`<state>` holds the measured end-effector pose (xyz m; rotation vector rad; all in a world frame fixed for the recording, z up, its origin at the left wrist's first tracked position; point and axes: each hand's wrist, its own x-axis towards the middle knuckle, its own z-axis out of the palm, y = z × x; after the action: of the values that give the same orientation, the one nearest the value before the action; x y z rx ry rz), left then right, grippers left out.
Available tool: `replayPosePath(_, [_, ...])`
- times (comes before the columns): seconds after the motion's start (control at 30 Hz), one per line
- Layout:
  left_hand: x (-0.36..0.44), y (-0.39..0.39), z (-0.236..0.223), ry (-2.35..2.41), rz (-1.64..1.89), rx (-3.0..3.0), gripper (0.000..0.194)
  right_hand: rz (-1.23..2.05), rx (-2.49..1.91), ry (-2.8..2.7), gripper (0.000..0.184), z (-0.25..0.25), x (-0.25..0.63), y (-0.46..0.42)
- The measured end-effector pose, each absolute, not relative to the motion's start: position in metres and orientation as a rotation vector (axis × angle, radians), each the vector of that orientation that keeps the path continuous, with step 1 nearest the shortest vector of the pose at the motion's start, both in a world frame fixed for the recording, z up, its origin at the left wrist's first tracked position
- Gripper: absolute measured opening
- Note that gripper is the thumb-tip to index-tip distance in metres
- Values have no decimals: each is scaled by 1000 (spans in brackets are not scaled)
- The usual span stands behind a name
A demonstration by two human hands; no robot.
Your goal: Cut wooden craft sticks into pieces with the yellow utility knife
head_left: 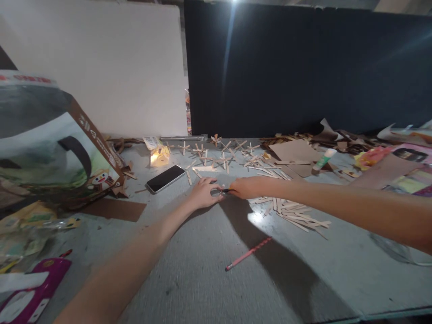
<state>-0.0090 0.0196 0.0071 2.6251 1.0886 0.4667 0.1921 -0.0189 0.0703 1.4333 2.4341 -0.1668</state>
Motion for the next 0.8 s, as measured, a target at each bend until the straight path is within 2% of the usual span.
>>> replayPosePath(0.27, [-8, 17, 7, 1112, 467, 2622, 35, -97, 1621, 2464, 41, 33, 207, -31])
replayPosePath(0.8, [-8, 19, 7, 1094, 451, 2619, 36, -30, 1605, 2467, 43, 35, 208, -34])
